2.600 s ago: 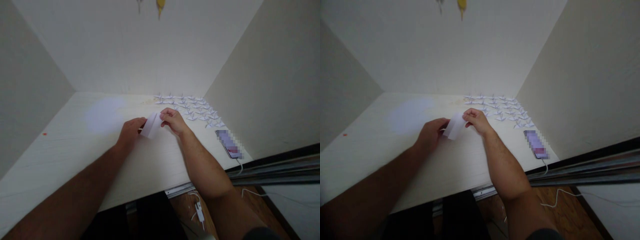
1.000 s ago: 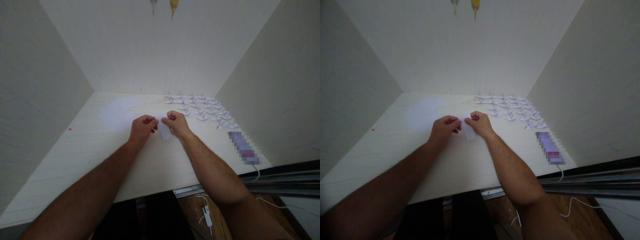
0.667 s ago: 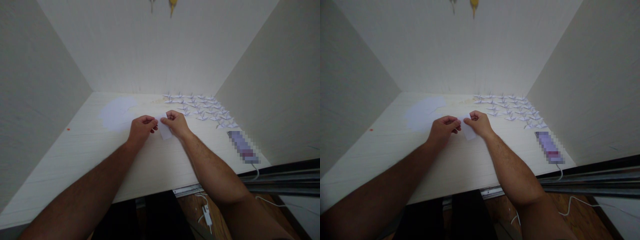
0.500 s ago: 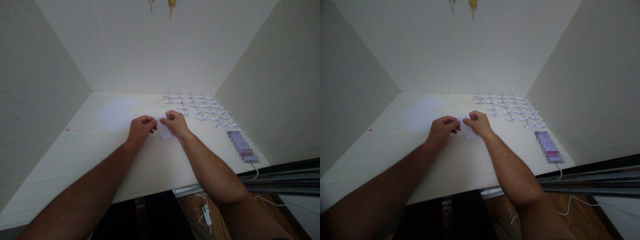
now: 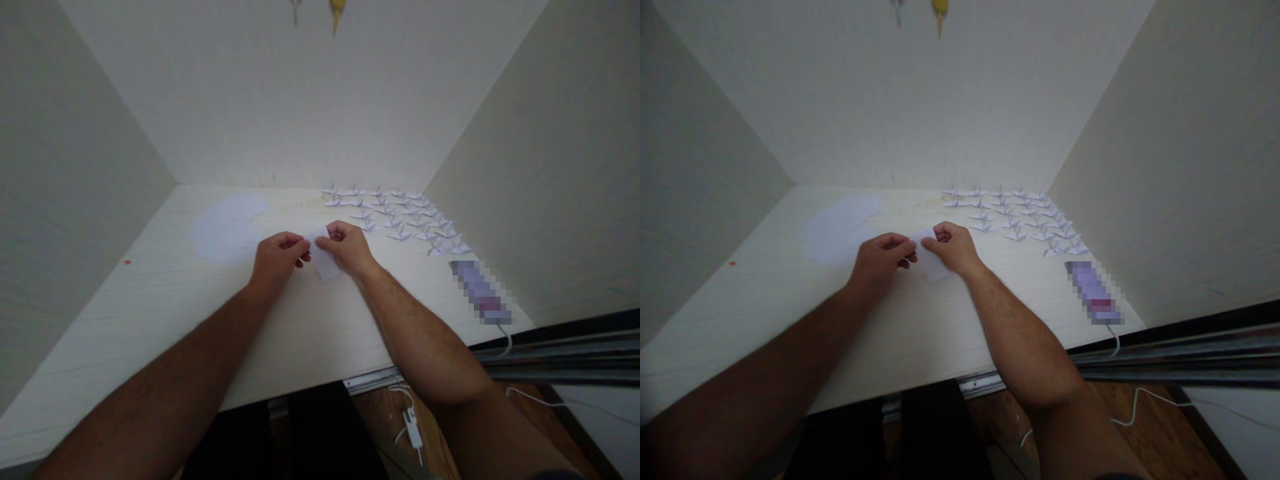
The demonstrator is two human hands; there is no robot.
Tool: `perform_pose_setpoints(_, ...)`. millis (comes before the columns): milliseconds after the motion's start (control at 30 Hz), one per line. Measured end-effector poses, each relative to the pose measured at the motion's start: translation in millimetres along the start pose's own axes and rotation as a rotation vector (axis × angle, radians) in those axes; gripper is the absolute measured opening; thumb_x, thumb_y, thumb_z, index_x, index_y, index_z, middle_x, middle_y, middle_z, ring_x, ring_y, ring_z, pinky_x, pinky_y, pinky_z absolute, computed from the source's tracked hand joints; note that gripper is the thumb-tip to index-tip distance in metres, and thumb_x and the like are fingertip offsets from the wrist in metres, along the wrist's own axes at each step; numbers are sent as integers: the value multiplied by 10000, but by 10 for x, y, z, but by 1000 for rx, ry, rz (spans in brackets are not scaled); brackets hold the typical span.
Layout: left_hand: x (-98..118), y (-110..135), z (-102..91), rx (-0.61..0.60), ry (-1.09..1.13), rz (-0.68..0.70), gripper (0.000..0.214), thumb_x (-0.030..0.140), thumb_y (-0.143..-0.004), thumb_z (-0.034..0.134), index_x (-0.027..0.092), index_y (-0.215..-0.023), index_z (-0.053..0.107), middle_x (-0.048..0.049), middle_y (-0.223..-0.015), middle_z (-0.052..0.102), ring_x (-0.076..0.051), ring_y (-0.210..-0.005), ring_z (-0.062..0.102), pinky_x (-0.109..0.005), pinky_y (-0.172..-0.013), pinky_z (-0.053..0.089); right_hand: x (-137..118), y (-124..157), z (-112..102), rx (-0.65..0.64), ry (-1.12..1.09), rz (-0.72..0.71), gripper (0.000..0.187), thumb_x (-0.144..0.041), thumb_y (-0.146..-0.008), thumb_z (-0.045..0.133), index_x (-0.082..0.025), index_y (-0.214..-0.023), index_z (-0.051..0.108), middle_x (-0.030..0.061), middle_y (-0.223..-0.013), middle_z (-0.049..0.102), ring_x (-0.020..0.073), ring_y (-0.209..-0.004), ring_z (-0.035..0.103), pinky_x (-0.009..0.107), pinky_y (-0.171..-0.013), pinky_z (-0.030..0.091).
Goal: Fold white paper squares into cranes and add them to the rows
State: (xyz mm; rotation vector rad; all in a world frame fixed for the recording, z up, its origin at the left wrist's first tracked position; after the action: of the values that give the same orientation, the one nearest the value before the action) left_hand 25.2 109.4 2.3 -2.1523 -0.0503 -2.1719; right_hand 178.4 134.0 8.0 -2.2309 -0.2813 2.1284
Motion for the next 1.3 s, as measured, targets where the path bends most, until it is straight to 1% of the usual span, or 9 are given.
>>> perform_pose_setpoints(133, -39, -23, -15, 30, 53, -3, 150, 279, -646, 718, 167, -661, 619, 24, -494, 562, -95, -436, 476, -215, -414, 334, 6, 2, 13, -6, -22, 14, 305, -369, -581, 785, -190, -713, 576, -39, -612, 593, 92, -517, 491, 223, -492, 368)
perform_pose_setpoints(200, -58, -35, -24, 38, 64, -1, 152, 283, -644, 720, 176, -658, 613, 45, -472, 516, -83, -418, 421, -211, -401, 297, -4, 10, 16, -4, -30, 17, 322, -420, -602, 771, -190, -710, 572, -43, -593, 576, 89, -504, 474, 221, -478, 354)
perform_pose_setpoints(300, -61, -42, -30, 30, 28, 12, 152, 293, -653, 712, 177, -645, 614, 45, -470, 501, -80, -419, 394, -213, -405, 285, -28, 21, 5, 9, -29, 6, 317, -466, -660, 722, -187, -698, 575, -44, -566, 552, 84, -482, 448, 220, -463, 341)
perform_pose_setpoints(467, -37, -23, -54, 48, -49, -10, 140, 293, -649, 695, 171, -620, 632, 39, -462, 495, -76, -410, 379, -216, -405, 271, -49, 16, -42, 56, 14, -43, 271, -426, -699, 692, -186, -652, 576, -49, -533, 519, 83, -479, 435, 221, -472, 345)
perform_pose_setpoints(567, -17, -5, -46, 54, -32, -35, 119, 270, -635, 686, 171, -601, 631, 43, -454, 486, -71, -400, 362, -217, -403, 271, -33, 10, -68, 92, 40, -50, 252, -400, -694, 682, -189, -622, 565, -55, -506, 490, 85, -474, 420, 224, -476, 344)
perform_pose_setpoints(733, -36, -9, -4, 10, 9, -46, 126, 265, -631, 687, 168, -580, 625, 40, -441, 481, -69, -392, 354, -219, -400, 252, -58, 25, -106, 150, 89, -76, 269, -409, -696, 675, -189, -607, 549, -54, -522, 482, 80, -483, 401, 219, -472, 318)
perform_pose_setpoints(1000, -124, -50, -62, 45, 54, -60, 161, 295, -640, 715, 158, -618, 634, 8, -486, 564, -89, -422, 438, -224, -414, 317, 6, 34, 0, 12, 34, 41, 315, -464, -655, 719, -178, -662, 589, -51, -522, 507, 75, -451, 398, 216, -441, 300)
perform_pose_setpoints(1133, -96, -50, -67, 48, 23, -39, 169, 312, -655, 709, 158, -640, 642, 5, -498, 573, -93, -427, 454, -225, -420, 337, 99, 23, 2, 6, 43, 76, 290, -426, -644, 727, -179, -652, 574, -41, -553, 550, 76, -451, 422, 213, -434, 308)
perform_pose_setpoints(1300, -66, -34, -55, 46, 15, -35, 162, 307, -665, 695, 158, -640, 639, 2, -501, 574, -97, -435, 464, -229, -431, 357, 114, 17, -1, 9, 53, 60, 266, -406, -651, 719, -182, -670, 577, -18, -608, 604, 95, -493, 493, 217, -456, 357)
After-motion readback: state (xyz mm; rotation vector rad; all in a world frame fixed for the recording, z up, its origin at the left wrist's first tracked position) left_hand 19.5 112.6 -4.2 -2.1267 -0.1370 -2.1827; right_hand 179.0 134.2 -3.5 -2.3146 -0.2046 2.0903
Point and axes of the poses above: each hand's wrist, its own y-axis away from the middle knuckle, its own z-axis out of the palm, x = y × z, the point moved 9 cm from there along -y, towards the middle knuckle
